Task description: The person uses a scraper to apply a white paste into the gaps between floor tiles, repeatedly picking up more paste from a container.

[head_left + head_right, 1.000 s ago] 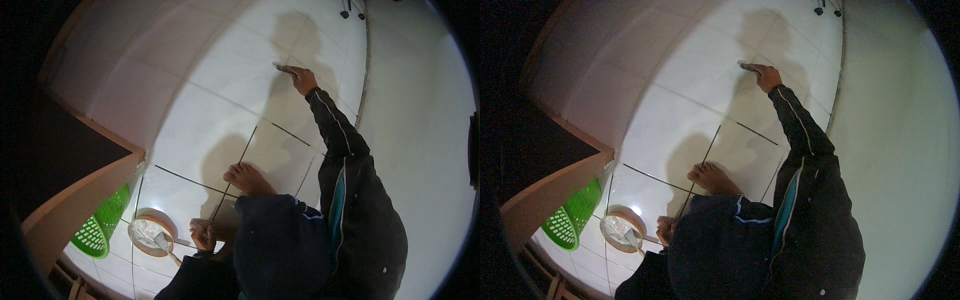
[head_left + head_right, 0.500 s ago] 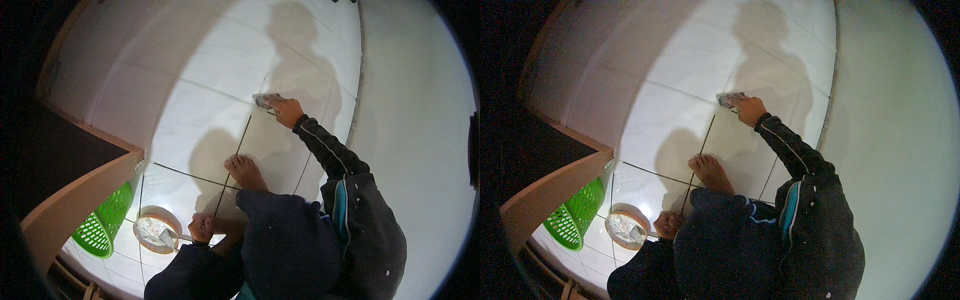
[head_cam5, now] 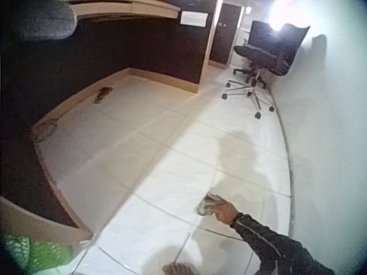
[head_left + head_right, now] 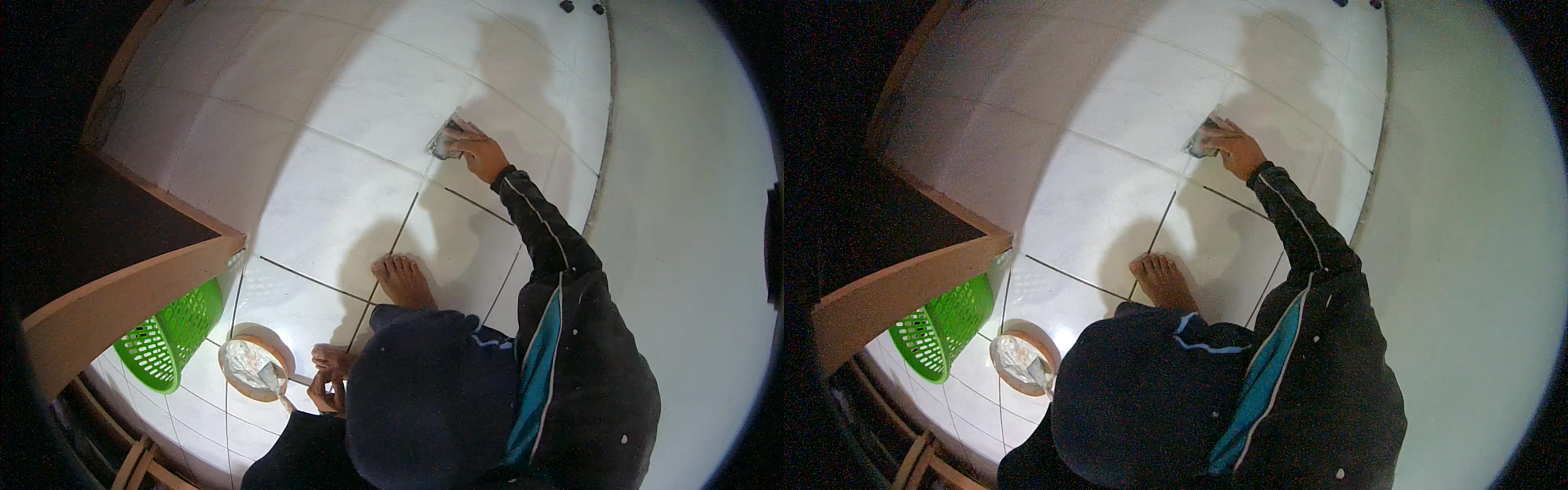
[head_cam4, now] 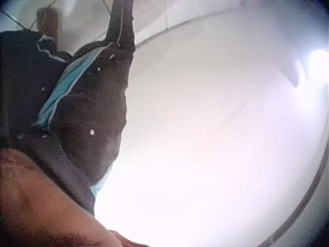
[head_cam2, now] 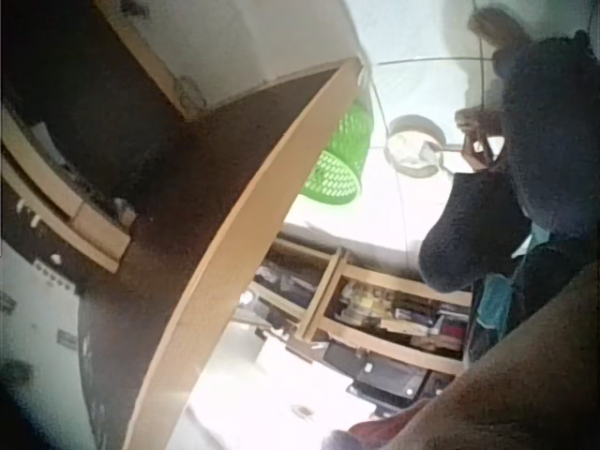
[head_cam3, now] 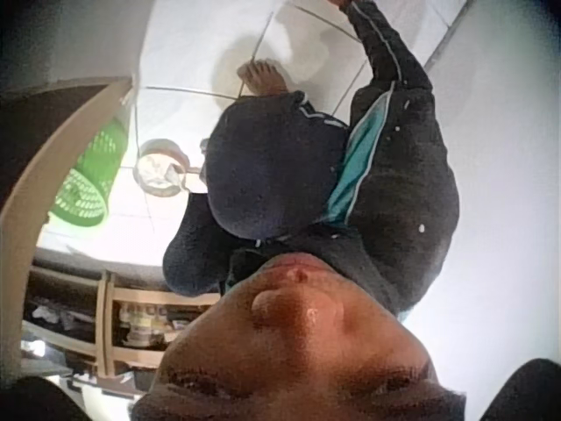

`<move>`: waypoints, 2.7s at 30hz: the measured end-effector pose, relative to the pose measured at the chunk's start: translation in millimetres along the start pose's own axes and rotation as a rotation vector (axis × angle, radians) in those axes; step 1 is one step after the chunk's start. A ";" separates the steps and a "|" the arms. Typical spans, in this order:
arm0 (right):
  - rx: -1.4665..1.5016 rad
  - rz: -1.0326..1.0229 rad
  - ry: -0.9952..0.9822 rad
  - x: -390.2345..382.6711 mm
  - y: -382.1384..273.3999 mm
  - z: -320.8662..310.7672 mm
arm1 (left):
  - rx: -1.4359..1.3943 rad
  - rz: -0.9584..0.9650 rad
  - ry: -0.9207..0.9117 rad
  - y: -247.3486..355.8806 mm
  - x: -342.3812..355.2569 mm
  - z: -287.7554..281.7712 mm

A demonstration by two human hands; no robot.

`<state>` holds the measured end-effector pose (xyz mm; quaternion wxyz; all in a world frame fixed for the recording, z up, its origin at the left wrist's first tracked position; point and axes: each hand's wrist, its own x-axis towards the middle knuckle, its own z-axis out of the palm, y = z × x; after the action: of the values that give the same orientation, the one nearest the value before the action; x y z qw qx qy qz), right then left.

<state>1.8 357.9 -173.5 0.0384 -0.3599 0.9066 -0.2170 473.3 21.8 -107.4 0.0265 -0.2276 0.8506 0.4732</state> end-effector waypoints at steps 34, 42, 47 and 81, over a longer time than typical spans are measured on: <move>-0.215 0.352 -0.133 75.6 36.6 -45.7 | -1.962 -0.030 0.290 46.1 141.6 263.1; -0.153 0.187 -0.146 11.5 -53.1 -2.2 | -1.861 -0.101 0.319 68.0 139.5 256.9; -0.191 0.230 -0.279 -13.6 -84.0 -3.1 | -1.827 -0.161 0.376 66.4 140.4 258.5; -0.180 0.664 -0.121 -62.7 -112.7 -8.2 | -0.138 -0.448 0.267 -113.8 7.4 49.2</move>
<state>117.9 330.0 -124.1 0.1289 -0.0595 0.9858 -0.0900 505.2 8.3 -226.6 0.0026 -0.4718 0.7407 0.4783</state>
